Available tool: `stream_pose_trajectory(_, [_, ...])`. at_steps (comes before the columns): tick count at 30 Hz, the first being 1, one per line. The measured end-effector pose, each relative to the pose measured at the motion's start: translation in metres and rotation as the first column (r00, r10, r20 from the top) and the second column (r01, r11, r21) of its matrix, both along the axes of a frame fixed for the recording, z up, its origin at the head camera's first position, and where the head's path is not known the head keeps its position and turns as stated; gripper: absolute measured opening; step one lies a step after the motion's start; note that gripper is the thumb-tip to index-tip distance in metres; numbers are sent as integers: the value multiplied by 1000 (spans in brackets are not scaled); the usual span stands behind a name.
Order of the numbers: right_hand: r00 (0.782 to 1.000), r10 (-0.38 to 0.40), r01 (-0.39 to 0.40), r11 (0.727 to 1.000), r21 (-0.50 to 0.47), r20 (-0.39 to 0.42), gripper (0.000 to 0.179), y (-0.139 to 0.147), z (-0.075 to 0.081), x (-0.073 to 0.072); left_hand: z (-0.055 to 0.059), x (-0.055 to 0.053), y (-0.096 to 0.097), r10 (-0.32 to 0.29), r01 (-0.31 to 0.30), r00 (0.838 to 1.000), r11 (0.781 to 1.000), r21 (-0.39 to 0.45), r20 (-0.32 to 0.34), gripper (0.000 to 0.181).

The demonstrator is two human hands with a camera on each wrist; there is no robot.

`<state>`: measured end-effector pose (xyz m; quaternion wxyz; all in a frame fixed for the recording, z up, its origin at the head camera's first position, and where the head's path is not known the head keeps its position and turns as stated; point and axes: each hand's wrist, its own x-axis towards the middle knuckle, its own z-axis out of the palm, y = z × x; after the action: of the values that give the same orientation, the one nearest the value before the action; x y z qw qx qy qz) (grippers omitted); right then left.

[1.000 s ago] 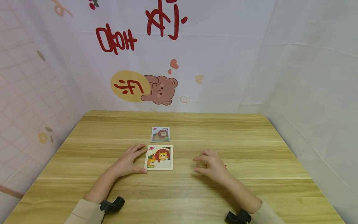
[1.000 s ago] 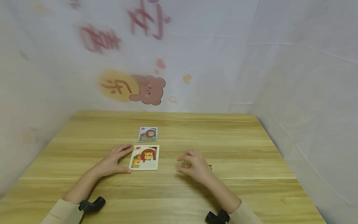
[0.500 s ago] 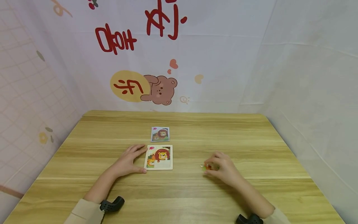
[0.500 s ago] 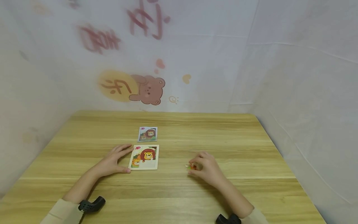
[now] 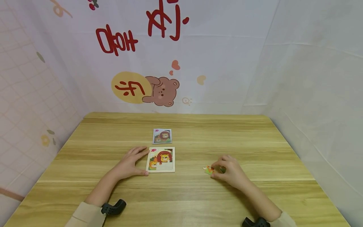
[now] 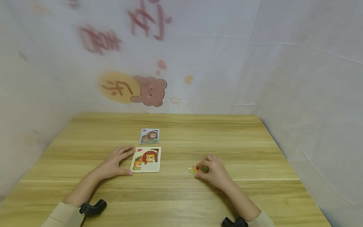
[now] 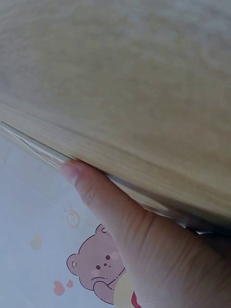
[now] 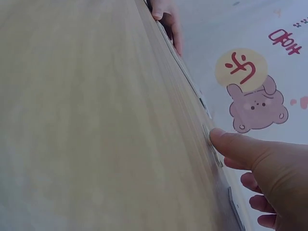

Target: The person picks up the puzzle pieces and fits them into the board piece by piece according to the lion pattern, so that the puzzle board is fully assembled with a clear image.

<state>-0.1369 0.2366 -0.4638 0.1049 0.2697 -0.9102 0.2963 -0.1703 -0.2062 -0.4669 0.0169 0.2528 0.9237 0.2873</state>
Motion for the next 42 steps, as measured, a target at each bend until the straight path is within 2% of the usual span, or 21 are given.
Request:
stream_pose_trajectory(8, [999, -31, 30, 999, 17, 33, 30, 0, -4, -1, -2, 0, -1, 0, 0, 1000, 1000, -2, -13, 99])
stream_pose_trajectory(15, [1000, -10, 10, 1000, 3, -20, 27, -2, -9, -3, -3, 0, -1, -6, 7, 1000, 1000, 8, -26, 98])
stream_pose_trajectory(21, [1000, -3, 3, 1000, -13, -10, 27, -3, -8, -3, -2, -1, -1, -4, 4, 1000, 1000, 2, -14, 99])
stream_pose_trajectory(42, [984, 117, -124, 991, -49, -138, 30, -48, 6, -16, -2, 0, 0, -5, 5, 1000, 1000, -7, -20, 98])
